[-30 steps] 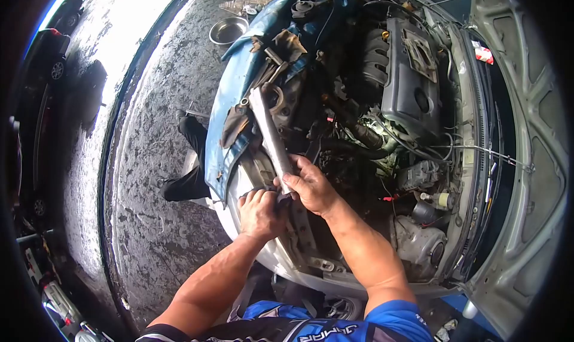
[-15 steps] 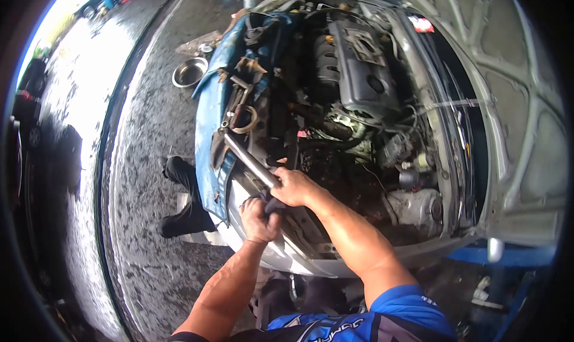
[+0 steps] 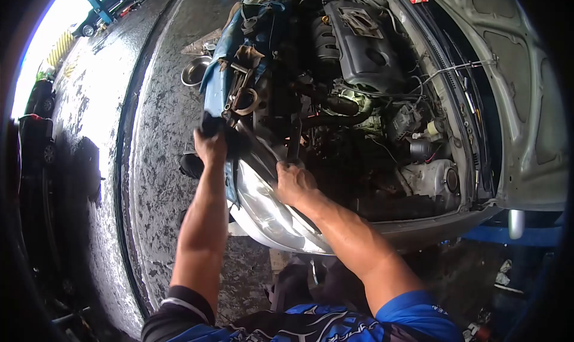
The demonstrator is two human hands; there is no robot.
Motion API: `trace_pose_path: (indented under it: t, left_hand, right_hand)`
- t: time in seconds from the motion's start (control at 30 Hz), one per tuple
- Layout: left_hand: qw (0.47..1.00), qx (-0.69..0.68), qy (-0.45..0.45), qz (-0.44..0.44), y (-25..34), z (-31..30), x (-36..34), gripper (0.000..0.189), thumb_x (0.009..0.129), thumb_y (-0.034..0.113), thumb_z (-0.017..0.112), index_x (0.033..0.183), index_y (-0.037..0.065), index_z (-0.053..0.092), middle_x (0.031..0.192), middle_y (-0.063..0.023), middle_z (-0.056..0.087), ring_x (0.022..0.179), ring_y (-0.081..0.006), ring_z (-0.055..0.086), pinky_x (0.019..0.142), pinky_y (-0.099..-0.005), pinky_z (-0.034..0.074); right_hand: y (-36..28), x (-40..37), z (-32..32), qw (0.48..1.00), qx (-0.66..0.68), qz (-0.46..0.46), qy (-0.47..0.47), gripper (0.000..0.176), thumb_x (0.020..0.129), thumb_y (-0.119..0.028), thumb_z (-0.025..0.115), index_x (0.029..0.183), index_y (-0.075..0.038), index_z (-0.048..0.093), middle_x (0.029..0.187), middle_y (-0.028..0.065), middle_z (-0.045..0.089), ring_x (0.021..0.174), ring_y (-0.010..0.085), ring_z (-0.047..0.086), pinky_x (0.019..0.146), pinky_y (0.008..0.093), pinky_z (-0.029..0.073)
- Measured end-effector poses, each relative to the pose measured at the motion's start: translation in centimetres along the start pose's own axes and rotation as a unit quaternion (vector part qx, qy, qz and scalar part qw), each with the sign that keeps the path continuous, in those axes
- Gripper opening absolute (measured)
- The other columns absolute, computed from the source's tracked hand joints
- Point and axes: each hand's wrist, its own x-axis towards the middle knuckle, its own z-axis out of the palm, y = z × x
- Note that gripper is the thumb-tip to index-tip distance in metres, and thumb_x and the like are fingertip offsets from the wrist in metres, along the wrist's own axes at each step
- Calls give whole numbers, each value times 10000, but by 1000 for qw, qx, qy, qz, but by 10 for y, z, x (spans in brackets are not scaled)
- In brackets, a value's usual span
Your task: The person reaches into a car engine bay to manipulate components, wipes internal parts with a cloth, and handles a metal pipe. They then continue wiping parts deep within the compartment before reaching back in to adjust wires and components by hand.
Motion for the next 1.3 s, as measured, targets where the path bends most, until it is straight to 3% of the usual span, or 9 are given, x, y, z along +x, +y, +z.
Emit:
trace_pose_path:
  t: [0.1,0.23,0.3,0.6,0.9,0.93,1.17,1.23,1.3]
  left_hand:
    - [968,148,-25,201,13,21,32,492,826,461,734,1086,58,623,1036,-236,686,1000,-433,653,897,-483,512]
    - [947,228,-179,138,49,25,48,436,856,431,686,1069,55,627,1066,-253,688,1049,-432,648,889,-519,505]
    - [941,234,-177,168,44,33,51,355,892,404,641,1053,88,635,1026,-232,705,1030,-448,645,946,-509,469]
    - [940,210,-190,191,44,33,52,255,864,234,644,1061,85,581,965,-255,697,922,-471,664,823,-547,517]
    - [952,200,-29,229,63,14,62,117,928,226,562,973,125,600,913,-200,700,867,-470,655,742,-561,514]
    - [964,150,-41,216,68,6,59,309,972,395,536,1030,96,591,953,-257,689,932,-483,651,801,-563,502]
    - [936,234,32,261,76,-17,84,334,942,294,550,1258,246,646,1070,-140,632,987,-369,672,843,-505,521]
    - [968,221,44,105,78,-26,93,404,933,302,553,1332,330,605,1149,-124,607,1011,-347,671,844,-476,535]
    - [927,249,102,261,92,-49,71,354,987,367,473,1309,341,619,1014,-162,660,1008,-373,669,851,-494,538]
  right_hand:
    - [-6,-4,0,999,-8,43,-21,448,889,-290,638,1210,6,539,1147,288,613,1046,456,630,902,499,537]
    - [3,-18,22,998,-32,19,59,543,862,-328,701,1274,-19,531,1195,215,523,1220,386,513,949,452,526]
    - [12,-21,34,982,-31,-34,185,541,818,-275,745,1257,-22,557,1097,185,554,1045,371,594,848,452,553]
    - [11,-22,32,981,-13,-28,189,509,813,-255,737,1244,-46,564,1122,169,548,1082,360,582,866,454,555]
    - [10,-22,20,979,13,-52,197,517,816,-220,734,1251,-34,525,1152,211,542,1085,374,578,869,462,552]
    - [10,-22,17,979,18,-50,198,517,816,-220,734,1251,-34,525,1152,211,542,1085,374,578,869,462,552]
    - [10,-25,13,990,32,-33,135,495,836,-220,724,1245,-22,527,1147,207,547,1071,372,576,835,468,548]
    - [11,-24,19,989,17,-36,145,505,836,-231,726,1251,-19,530,1150,199,549,1077,368,575,836,461,548]
    - [12,-25,21,987,4,-37,156,553,835,-265,728,1289,-15,532,1154,185,553,1096,358,571,866,449,540]
